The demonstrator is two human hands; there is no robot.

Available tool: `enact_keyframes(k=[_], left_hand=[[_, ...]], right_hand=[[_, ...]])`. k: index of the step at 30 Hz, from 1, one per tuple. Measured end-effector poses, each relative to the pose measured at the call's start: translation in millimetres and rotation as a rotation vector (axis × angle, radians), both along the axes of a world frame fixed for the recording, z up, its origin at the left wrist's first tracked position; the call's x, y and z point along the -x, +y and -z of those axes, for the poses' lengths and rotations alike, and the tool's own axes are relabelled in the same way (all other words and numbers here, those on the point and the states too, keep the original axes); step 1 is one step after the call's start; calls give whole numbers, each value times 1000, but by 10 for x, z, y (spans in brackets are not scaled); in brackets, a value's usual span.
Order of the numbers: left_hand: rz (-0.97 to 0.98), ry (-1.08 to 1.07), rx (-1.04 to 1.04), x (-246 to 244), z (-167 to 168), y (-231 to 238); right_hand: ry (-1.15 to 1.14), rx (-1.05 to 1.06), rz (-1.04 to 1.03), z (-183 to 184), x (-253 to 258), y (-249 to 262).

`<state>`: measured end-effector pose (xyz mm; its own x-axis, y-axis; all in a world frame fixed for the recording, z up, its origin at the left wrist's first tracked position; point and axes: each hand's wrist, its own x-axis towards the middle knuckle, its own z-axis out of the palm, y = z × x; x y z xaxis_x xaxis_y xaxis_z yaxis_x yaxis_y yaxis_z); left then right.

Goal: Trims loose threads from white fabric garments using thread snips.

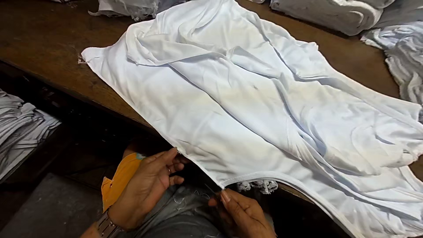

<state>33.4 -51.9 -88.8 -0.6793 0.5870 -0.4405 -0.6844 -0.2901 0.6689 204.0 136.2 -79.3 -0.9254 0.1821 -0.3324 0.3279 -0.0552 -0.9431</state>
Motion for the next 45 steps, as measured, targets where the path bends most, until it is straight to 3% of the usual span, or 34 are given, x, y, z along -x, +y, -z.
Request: enact_keyframes(k=[6,10,27,30,33,35,38,40,42,45], left_hand=[[-71,90,134,-2,-119,23],[-111,113,95,-62,-85,-83],[-135,144,76,-156,-42,-185],[-89,238,118,-175,-17,-179],[2,324,42,-185,-29,-133],[61,357,-2,-204,-71,-67],[107,356,-70,-219,-196,46],[122,368,-140,-220,-294,81],[138,426,-197,-192,-400,91],[132,503,-205,-128,-541,59]], right_hand=[[66,155,10,118,281,-173],[87,169,55,157,478,-290],[161,-12,11,112,732,-432],[316,-402,-124,-100,459,-336],[418,-914,35,-360,167,-231],[421,-1183,122,-366,110,-106],[436,-1408,141,-185,158,50],[511,-1426,144,-82,205,100],[598,-1280,134,-118,265,157],[606,-995,109,-541,392,350]])
